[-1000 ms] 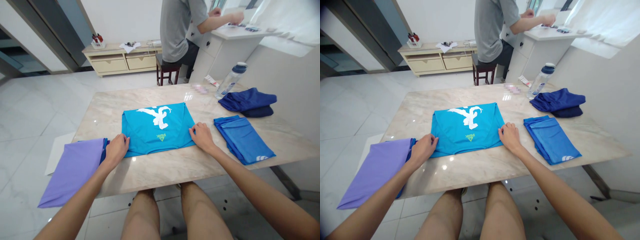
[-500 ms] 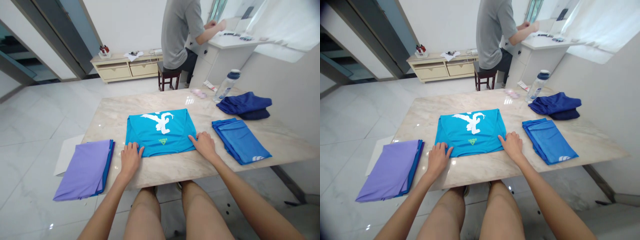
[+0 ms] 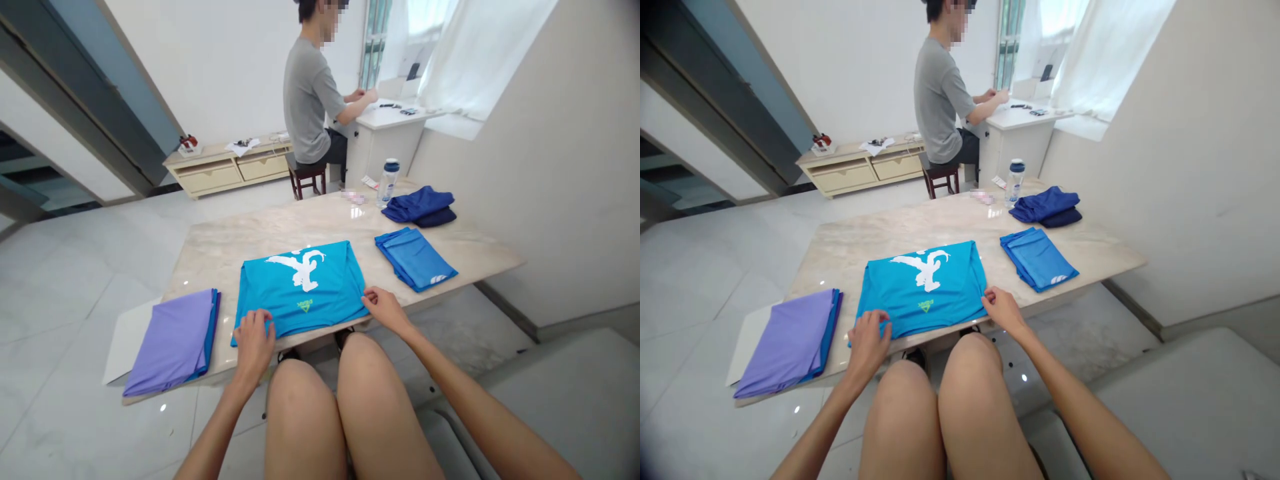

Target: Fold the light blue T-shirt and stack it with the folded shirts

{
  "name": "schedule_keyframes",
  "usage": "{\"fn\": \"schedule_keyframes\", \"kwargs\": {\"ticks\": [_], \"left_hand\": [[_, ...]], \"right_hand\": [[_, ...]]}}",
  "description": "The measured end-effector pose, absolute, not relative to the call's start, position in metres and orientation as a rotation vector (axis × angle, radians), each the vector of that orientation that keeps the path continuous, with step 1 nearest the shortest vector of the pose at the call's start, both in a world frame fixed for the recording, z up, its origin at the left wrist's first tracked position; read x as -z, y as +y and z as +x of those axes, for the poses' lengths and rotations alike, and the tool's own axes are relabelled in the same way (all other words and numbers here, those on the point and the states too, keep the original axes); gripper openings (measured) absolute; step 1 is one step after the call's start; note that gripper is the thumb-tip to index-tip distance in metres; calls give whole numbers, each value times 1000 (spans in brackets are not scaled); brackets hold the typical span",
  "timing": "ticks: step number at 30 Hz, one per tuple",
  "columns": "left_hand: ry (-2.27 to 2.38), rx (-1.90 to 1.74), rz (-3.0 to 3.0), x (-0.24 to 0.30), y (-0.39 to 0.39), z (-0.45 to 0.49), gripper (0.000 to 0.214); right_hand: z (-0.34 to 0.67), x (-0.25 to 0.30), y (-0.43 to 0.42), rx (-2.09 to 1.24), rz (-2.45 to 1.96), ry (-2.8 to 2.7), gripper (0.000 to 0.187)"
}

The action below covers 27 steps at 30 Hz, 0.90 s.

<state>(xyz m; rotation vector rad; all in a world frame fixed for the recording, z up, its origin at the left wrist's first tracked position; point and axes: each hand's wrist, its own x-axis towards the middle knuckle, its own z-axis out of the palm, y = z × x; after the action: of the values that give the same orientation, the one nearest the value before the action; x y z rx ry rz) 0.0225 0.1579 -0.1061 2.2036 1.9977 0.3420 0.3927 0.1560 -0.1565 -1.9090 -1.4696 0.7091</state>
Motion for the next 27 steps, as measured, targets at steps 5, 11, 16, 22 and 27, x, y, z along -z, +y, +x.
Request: {"fn": "schedule_keyframes", "kwargs": {"ticks": [5, 11, 16, 22, 27], "left_hand": [[1471, -331, 2238, 79, 172, 115, 16], [1461, 131, 2329, 83, 191, 232, 46], [1445, 223, 2360, 93, 198, 256, 47], [1455, 173, 2294, 87, 201, 238, 31], [1401, -52, 2246, 68, 190, 215, 24]], "right_hand": [[417, 145, 133, -703, -1780, -1206, 16], [445, 152, 97, -570, -1811, -1165, 17], [457, 147, 115, -542, -1834, -1186, 19], [433, 136, 201, -980, -1886, -930, 11], [397, 130, 266, -1311, -1889, -786, 42]]}}
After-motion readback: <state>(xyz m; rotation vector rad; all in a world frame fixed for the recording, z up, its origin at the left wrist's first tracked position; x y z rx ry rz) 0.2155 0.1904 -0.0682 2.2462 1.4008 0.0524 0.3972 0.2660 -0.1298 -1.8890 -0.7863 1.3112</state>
